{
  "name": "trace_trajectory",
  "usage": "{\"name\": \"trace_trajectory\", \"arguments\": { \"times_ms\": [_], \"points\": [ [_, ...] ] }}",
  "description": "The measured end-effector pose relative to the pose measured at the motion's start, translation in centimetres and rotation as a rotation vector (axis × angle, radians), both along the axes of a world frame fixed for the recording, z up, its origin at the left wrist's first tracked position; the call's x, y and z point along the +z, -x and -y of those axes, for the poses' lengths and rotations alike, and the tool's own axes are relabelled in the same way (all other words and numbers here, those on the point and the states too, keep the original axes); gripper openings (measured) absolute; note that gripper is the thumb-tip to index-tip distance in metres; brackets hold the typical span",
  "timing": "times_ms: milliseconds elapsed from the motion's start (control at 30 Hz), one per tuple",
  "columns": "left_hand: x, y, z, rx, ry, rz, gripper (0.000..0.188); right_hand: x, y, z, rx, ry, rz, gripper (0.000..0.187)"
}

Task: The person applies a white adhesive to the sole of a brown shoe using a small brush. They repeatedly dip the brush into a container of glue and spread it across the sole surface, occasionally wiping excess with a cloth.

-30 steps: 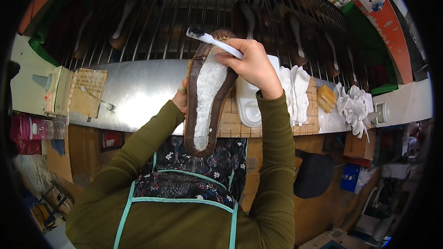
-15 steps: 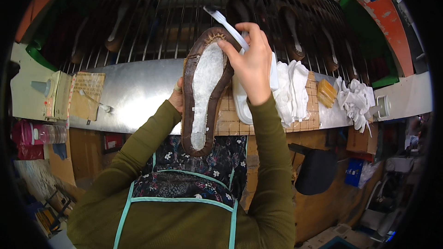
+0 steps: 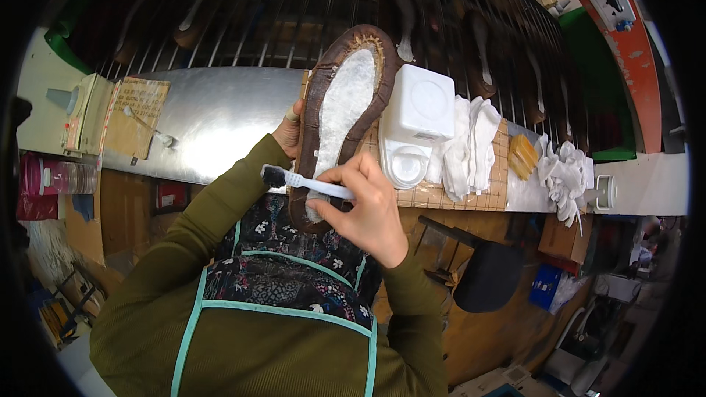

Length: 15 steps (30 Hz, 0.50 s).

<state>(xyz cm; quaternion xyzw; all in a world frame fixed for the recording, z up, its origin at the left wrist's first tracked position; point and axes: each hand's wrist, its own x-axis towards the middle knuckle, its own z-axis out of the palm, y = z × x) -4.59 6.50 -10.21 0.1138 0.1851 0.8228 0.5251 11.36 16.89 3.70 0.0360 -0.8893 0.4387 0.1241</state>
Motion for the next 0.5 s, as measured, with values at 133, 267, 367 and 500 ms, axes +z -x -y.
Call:
{"name": "trace_trajectory", "arguments": {
  "times_ms": [133,267,367,500],
  "points": [
    [-0.8,0.2,-0.1,0.002,-0.004,0.004,0.081,-2.1,-1.7,1.7,-0.202,-0.025,-0.093,0.028],
    [-0.2,0.2,0.0,-0.003,-0.010,-0.009,0.082,-3.4,-1.8,2.4,-0.257,-0.174,-0.317,0.021],
    [-0.1,0.1,0.0,0.019,0.002,-0.019,0.082,-2.0,-1.7,1.6,-0.224,-0.195,-0.365,0.018],
    [0.1,0.2,0.0,0.006,-0.012,-0.024,0.081,-0.6,-1.8,0.9,-0.140,-0.217,-0.302,0.017]
  ]
}}
